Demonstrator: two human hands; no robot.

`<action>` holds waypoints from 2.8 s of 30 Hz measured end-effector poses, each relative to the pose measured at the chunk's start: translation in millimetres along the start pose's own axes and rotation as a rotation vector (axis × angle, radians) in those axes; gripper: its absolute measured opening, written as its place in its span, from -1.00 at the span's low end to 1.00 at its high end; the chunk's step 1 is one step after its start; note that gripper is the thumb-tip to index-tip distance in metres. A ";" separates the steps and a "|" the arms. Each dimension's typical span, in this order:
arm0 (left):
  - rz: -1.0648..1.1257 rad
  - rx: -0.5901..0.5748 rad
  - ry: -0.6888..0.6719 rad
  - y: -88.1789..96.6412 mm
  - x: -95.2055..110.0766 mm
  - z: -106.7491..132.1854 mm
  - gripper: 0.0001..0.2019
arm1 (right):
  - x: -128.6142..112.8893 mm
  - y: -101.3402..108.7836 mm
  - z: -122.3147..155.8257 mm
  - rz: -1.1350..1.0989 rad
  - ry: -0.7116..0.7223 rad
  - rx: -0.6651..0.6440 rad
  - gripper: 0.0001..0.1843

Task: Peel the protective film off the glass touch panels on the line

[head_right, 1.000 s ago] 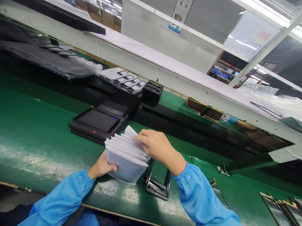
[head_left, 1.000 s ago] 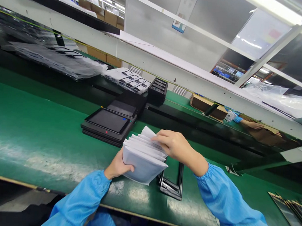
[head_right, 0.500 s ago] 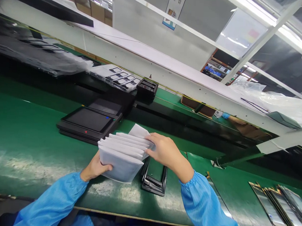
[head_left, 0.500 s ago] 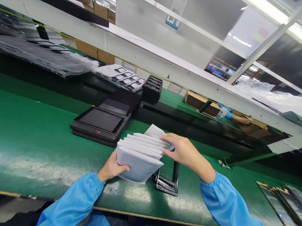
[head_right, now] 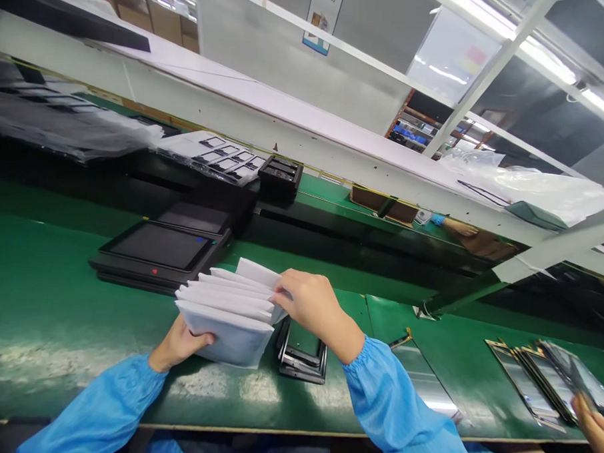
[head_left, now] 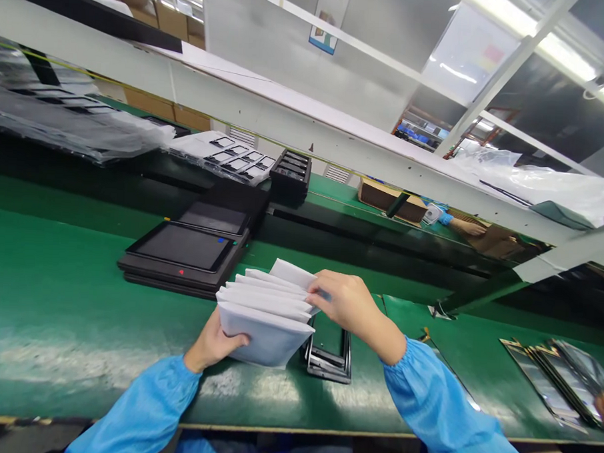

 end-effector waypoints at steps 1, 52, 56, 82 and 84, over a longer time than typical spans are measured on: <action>0.005 0.001 -0.002 -0.4 0.1 -0.2 0.12 | -1.3 0.4 0.0 -0.003 0.012 0.028 -0.90; -0.078 0.169 -0.014 27.7 15.7 -15.3 -0.26 | -29.3 16.0 -19.4 0.186 0.265 0.169 -0.52; -0.080 0.178 -0.012 26.4 13.8 -9.8 -0.14 | -34.9 10.5 -17.2 0.193 0.222 -0.018 -0.84; 0.088 0.074 0.005 13.9 24.4 -9.4 -0.08 | -48.6 24.5 -13.9 0.142 0.306 0.256 -0.76; 0.096 0.070 -0.007 14.7 26.5 -9.8 -0.04 | -47.1 27.8 -12.3 0.101 0.291 0.313 -0.79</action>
Point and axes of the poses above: each hand's wrist, its own z-axis away from the middle knuckle, its own y-axis out of the back of the hand, x = y × z, the point moved 6 cm from there along -z, towards the middle knuckle, and after that the axes turned 2 degrees about z, right-handed, at the moved point
